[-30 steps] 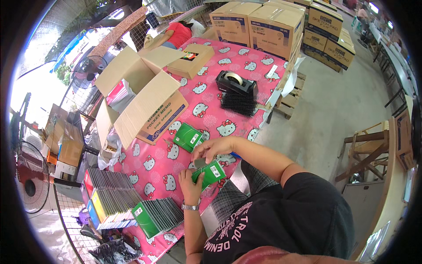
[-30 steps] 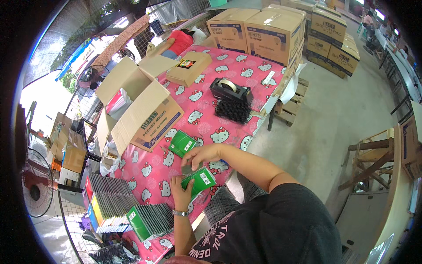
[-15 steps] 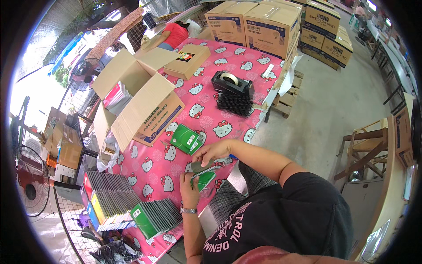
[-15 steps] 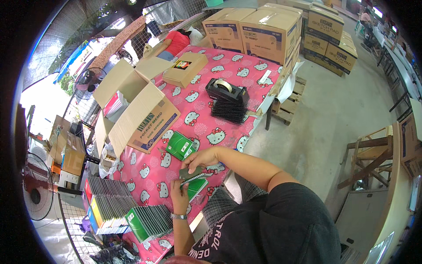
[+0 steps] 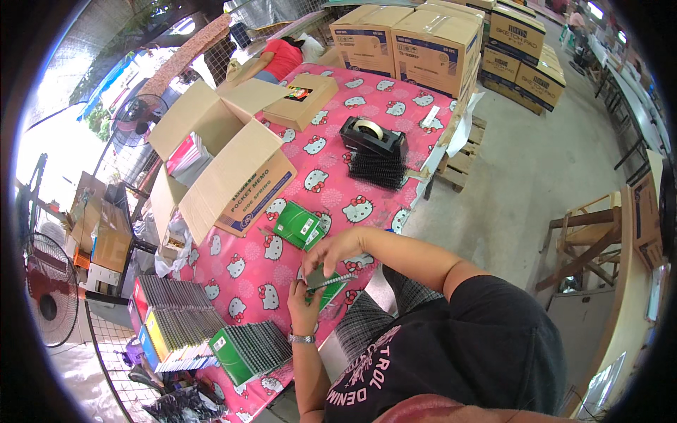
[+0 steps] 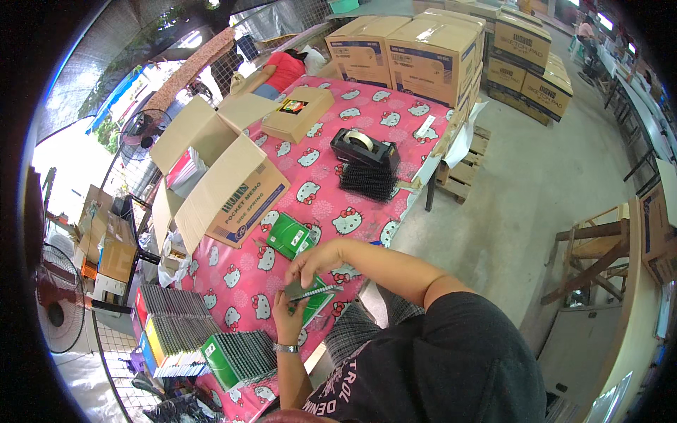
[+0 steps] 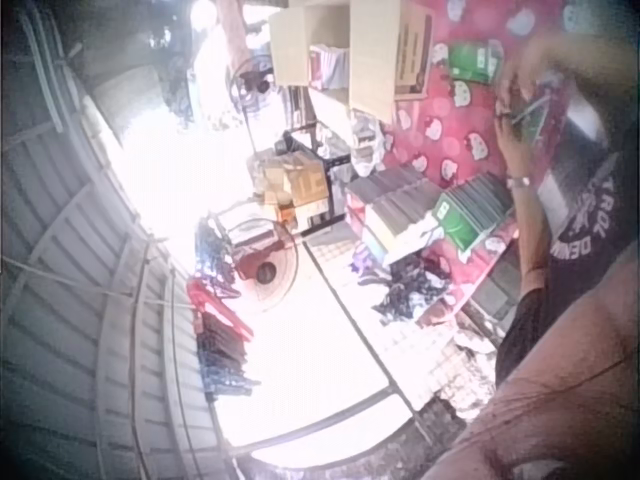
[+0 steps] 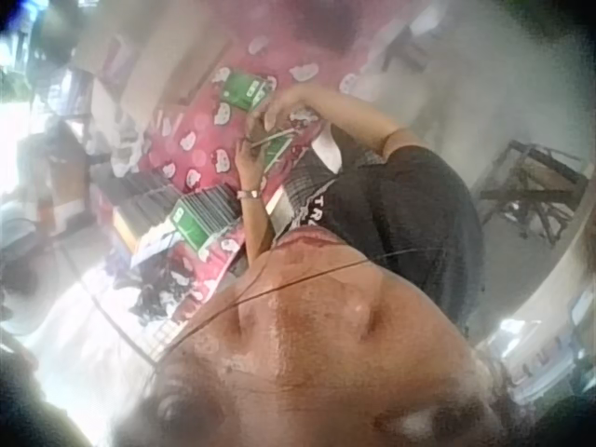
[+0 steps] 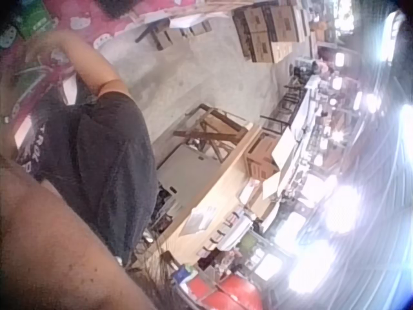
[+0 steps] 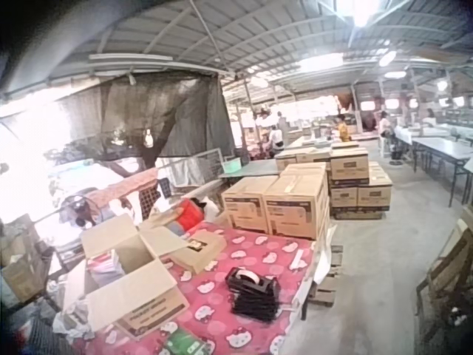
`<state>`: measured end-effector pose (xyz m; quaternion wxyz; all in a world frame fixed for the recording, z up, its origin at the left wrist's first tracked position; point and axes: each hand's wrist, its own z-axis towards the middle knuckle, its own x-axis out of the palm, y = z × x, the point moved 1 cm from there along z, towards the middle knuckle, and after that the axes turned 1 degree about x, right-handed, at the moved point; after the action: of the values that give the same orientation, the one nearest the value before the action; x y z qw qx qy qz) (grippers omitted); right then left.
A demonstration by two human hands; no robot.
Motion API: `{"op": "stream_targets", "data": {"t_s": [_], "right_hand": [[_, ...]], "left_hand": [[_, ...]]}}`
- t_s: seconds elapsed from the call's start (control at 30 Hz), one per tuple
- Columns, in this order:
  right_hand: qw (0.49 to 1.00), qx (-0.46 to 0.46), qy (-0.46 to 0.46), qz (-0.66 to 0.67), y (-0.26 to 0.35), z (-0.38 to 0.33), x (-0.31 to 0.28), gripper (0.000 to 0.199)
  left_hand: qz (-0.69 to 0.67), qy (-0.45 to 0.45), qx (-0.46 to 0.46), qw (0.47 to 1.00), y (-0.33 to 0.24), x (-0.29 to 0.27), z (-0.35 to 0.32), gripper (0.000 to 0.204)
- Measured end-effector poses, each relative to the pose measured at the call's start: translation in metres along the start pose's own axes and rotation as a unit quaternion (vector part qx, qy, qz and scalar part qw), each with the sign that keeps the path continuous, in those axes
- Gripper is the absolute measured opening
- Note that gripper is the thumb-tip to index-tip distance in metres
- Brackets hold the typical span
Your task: The person prepares notebooks by inserting green paper covers onto the spiral bindings and aligning them with the pages.
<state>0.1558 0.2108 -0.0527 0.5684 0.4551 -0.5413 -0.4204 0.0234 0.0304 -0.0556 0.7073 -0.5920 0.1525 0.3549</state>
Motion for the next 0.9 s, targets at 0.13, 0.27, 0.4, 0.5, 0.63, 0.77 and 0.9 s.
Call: {"op": "stream_targets", "data": {"t_s": [0.13, 0.27, 0.4, 0.5, 0.63, 0.77, 0.9], "right_hand": [[1.0, -0.005, 0.002, -0.003, -0.001, 0.005, 0.005, 0.042], [0.98, 0.056, -0.046, -0.188, -0.025, 0.009, -0.014, 0.043], [0.751, -0.017, -0.434, -0.498, -0.031, -0.015, -0.048, 0.048], [0.685, 0.048, -0.498, -0.531, -0.054, -0.059, -0.079, 0.055], [0.667, -0.058, -0.53, -0.52, -0.068, -0.08, -0.058, 0.064], [0.571, 0.031, -0.509, -0.644, -0.091, -0.093, 0.016, 0.065], [0.616, 0.076, -0.428, -0.657, -0.102, -0.113, 0.032, 0.065]], "left_hand": [[-0.001, -0.021, -0.021, 1.0, -0.003, -0.003, -0.002, 0.028], [-0.02, -0.057, 0.009, 0.998, 0.003, 0.005, 0.001, 0.025], [-0.061, -0.083, -0.059, 0.993, 0.018, 0.005, -0.005, 0.014], [-0.157, -0.131, -0.101, 0.974, 0.025, 0.015, -0.009, 0.012], [-0.138, -0.138, -0.137, 0.971, 0.032, 0.014, -0.014, 0.018], [-0.136, -0.156, -0.175, 0.963, 0.042, 0.013, -0.021, 0.02], [-0.174, -0.229, -0.059, 0.956, 0.02, 0.029, -0.014, 0.018]]}}
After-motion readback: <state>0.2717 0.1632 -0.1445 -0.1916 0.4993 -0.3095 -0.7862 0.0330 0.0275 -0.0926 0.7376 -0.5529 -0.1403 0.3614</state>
